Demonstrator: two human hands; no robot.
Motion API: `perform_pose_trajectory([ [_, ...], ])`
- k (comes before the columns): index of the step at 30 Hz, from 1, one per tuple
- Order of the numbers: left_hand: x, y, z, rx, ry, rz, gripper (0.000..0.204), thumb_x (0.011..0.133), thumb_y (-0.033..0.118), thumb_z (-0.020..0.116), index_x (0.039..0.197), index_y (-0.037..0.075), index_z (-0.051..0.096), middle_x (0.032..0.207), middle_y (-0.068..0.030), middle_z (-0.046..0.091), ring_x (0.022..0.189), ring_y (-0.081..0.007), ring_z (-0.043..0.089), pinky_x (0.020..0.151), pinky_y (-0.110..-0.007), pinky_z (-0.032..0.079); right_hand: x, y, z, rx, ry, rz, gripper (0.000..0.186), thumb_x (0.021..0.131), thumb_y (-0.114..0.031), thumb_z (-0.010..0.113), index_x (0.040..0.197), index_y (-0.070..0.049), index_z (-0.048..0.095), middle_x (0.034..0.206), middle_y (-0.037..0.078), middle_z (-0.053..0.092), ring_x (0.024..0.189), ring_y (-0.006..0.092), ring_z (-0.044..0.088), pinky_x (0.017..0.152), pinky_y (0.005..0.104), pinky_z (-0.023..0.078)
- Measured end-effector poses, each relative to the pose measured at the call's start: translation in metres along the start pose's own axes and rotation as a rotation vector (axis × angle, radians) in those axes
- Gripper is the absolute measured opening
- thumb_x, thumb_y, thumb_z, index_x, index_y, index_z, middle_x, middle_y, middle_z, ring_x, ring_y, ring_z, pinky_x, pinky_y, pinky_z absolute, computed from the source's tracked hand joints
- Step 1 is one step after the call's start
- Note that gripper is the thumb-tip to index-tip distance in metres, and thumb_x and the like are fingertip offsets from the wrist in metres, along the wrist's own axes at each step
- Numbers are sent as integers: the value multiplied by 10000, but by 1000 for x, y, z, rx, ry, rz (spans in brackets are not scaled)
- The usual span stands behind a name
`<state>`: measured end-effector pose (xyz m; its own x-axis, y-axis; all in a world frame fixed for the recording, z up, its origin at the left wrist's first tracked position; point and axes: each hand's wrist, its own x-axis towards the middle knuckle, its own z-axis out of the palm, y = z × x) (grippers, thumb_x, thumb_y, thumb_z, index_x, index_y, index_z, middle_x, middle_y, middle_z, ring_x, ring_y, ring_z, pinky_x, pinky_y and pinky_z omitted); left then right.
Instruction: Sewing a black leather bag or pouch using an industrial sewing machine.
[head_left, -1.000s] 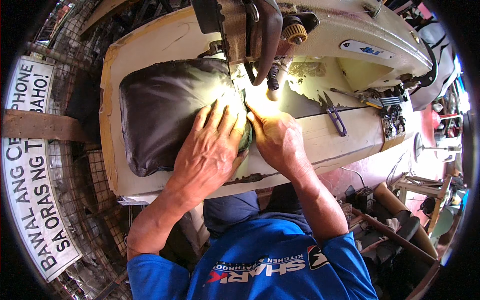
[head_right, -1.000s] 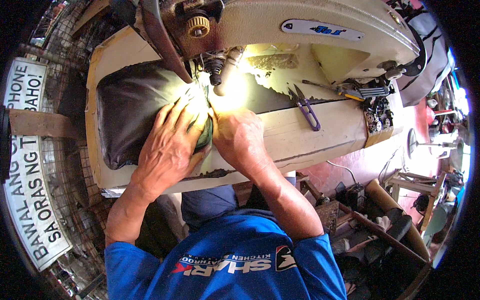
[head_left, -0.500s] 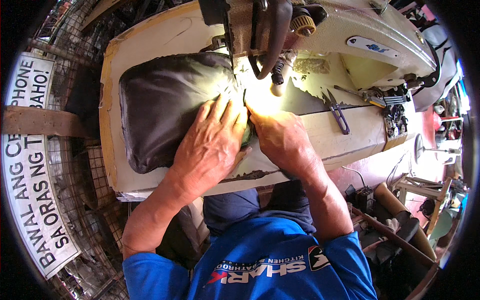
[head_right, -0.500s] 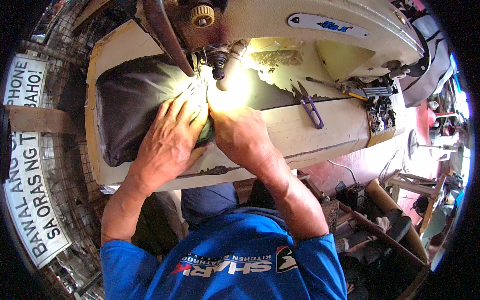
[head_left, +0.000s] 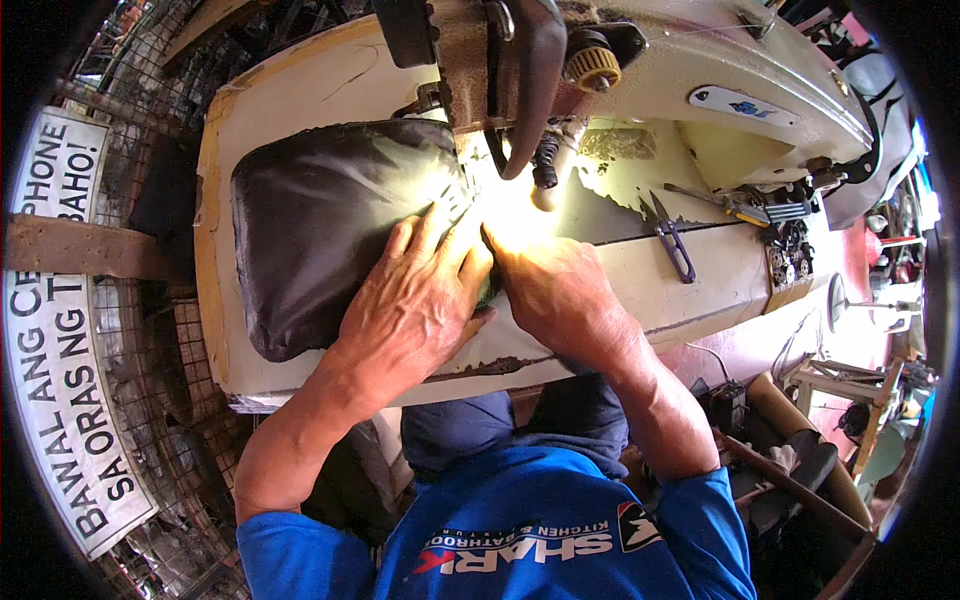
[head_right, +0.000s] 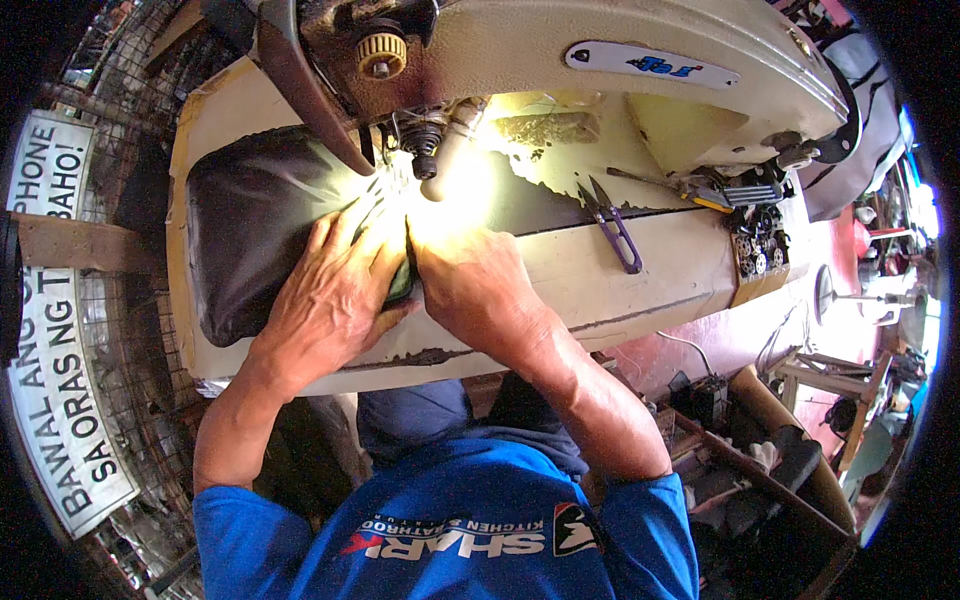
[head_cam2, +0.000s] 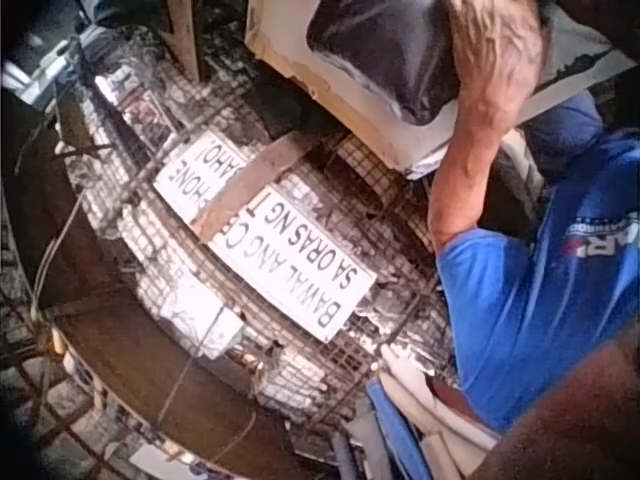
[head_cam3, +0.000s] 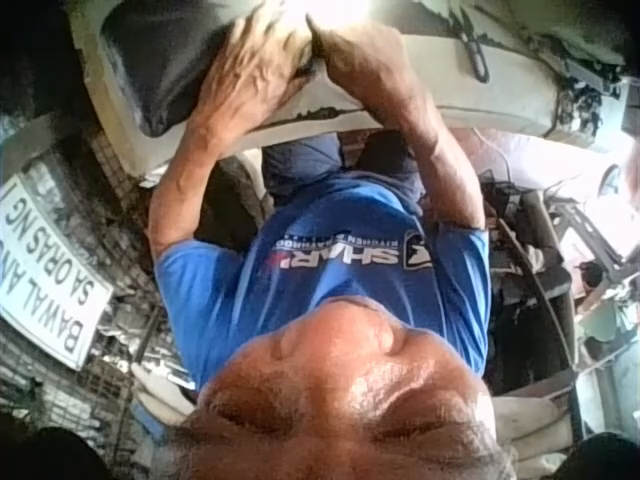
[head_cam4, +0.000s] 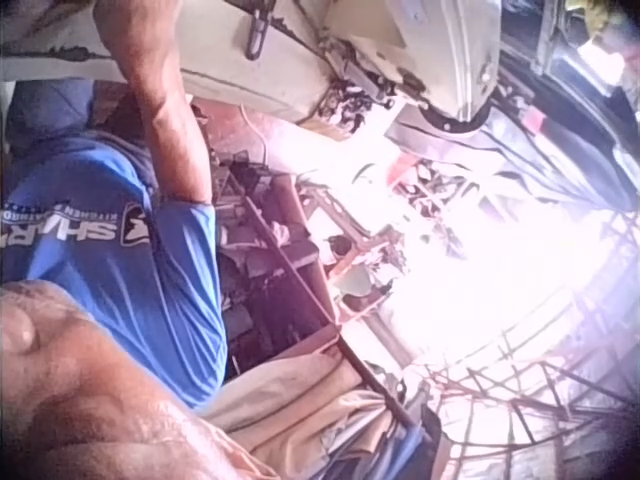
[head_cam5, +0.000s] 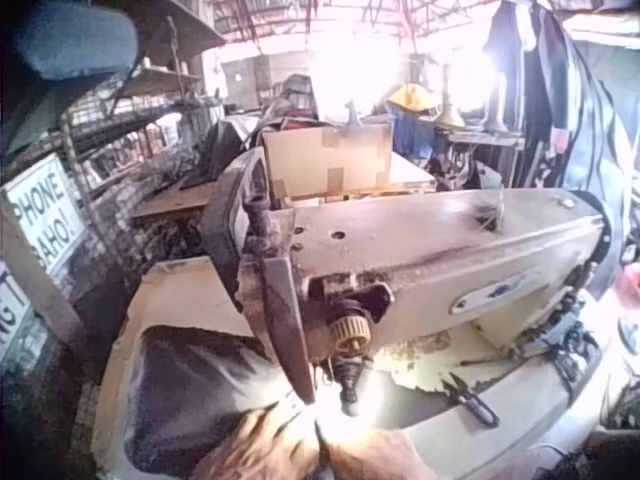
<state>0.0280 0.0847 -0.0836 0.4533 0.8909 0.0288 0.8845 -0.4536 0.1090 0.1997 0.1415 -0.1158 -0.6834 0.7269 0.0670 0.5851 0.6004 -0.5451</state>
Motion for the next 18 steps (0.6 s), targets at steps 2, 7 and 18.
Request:
perform_pose_trajectory([
  [2,0,-2,0,10,8,4,694,809,322,724,1327,-48,449,1393,-248,448,1353,-382,374,1130,-490,293,0,0,1,8,-15,12,341,841,-48,527,1176,-11,582,991,217,647,911,391,636,769,451,527],
  [7,1,-5,0,13,7,0,715,782,300,752,1332,-35,442,1373,-233,464,1322,-382,396,1120,-492,304,1,0,4,55,30,-2,366,842,-35,521,1204,-13,571,1049,226,641,962,391,631,802,443,527],
  [18,8,-17,-1,37,-9,5,413,855,171,577,1217,-27,570,1300,-146,536,1282,-298,466,1088,-418,371,10,1,8,-11,130,-24,350,827,-64,537,1169,12,548,881,180,649,785,369,665,643,448,545],
])
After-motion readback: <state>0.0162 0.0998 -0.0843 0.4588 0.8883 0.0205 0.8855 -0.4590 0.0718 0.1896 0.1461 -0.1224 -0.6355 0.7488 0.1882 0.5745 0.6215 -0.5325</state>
